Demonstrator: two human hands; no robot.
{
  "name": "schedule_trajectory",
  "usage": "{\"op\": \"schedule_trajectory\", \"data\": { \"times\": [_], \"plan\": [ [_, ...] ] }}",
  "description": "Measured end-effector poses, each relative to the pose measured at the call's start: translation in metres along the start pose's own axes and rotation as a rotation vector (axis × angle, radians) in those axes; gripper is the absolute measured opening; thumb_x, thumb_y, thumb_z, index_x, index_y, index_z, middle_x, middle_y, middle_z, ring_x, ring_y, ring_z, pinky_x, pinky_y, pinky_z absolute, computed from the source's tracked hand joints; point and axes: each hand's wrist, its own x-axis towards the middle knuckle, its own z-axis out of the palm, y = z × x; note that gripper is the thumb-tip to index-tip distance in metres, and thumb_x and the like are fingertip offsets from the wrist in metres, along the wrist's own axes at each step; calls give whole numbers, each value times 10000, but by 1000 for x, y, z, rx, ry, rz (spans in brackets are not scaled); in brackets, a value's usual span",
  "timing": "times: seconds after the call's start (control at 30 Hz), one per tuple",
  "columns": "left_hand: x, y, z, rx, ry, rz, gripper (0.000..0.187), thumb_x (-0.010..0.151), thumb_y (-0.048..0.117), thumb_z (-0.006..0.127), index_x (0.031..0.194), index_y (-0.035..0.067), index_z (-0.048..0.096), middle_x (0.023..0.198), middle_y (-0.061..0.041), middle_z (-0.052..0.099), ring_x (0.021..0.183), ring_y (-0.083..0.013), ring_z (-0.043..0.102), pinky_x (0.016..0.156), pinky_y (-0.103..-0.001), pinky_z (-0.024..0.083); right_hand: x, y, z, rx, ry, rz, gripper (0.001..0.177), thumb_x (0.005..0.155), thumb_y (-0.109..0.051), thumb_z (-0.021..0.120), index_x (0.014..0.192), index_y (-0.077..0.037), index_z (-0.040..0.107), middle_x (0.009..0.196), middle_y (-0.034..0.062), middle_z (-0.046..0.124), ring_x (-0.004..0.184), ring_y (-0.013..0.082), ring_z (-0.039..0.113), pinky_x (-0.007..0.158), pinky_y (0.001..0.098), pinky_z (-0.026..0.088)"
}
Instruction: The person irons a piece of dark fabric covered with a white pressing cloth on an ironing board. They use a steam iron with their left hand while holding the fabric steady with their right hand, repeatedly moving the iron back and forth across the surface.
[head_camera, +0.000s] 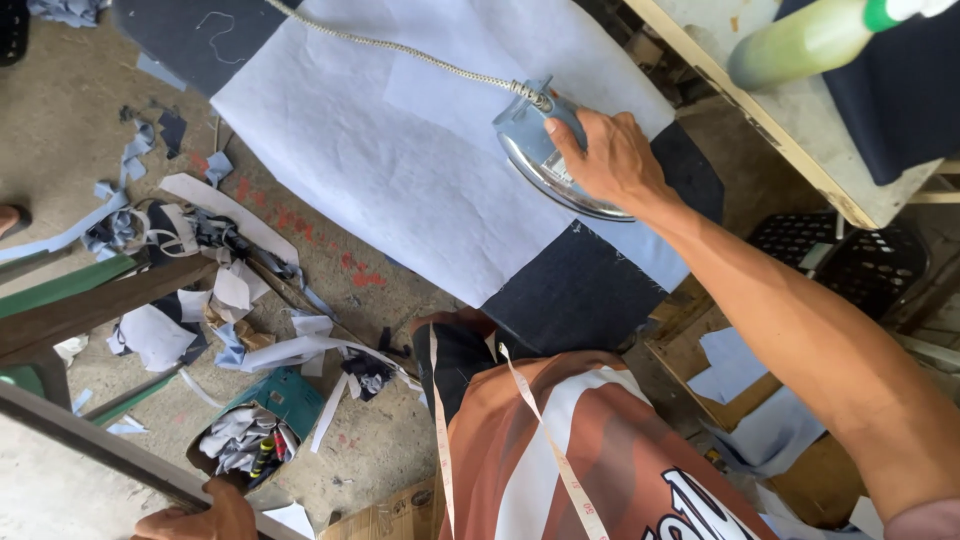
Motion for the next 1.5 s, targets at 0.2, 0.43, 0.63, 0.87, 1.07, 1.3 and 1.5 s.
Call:
{"op": "schedule_trajectory", "data": {
  "times": [0.2,0.43,0.63,0.87,1.07,1.3,1.5],
  "plan": [
    [9,-4,20,77,-142,-147,569,1018,388,948,1079,103,459,1122,-158,412,874,-371,448,764,-671,453,24,-20,-7,8,-95,178,609,1170,-648,397,933,-121,589,787,137,654,1081,435,618,606,555,505],
    [9,-4,18,70,-77,-146,549,942,401,929,1049,86,493,1106,-164,466,912,-374,489,783,-614,437,57,-31,3,15,-10,95,618,1186,-620,421,818,-130,497,704,102,552,925,379,627,451,471,426],
    [21,54,-14,-280,27,-127,492,970,297,995,1134,57,599,1119,-139,585,975,-276,561,903,-500,486,54,-27,12,-196,284,-156,551,1174,-624,494,1095,-86,585,959,131,624,768,349,611,569,513,517],
    [35,348,-197,-1001,-128,914,400,878,-7,874,1234,-4,692,1183,-182,684,1102,-373,674,956,-462,551,-95,-31,-37,202,703,-287,246,1174,-230,665,979,-81,671,792,19,593,664,202,586,727,360,495],
    [5,534,-230,-624,22,1592,899,545,276,1034,1281,63,564,1221,-145,543,1159,-377,554,998,-465,444,-255,31,69,332,609,415,220,1140,-301,764,1065,-95,771,860,93,713,792,319,724,687,418,583],
    [-7,607,-172,-68,-94,1875,995,392,569,1056,1172,132,619,1141,-129,701,1164,-341,640,1048,-495,416,-147,16,40,11,766,391,1077,706,61,1032,1605,32,441,1626,325,201,1534,586,246,1265,725,289],
    [11,617,-147,-140,-216,1959,740,632,455,1002,1175,184,579,1161,-103,726,1147,-343,682,969,-505,497,-115,38,45,-240,384,309,815,708,131,856,1398,-288,743,1681,224,204,1493,543,222,1032,680,365]
  ]
}}
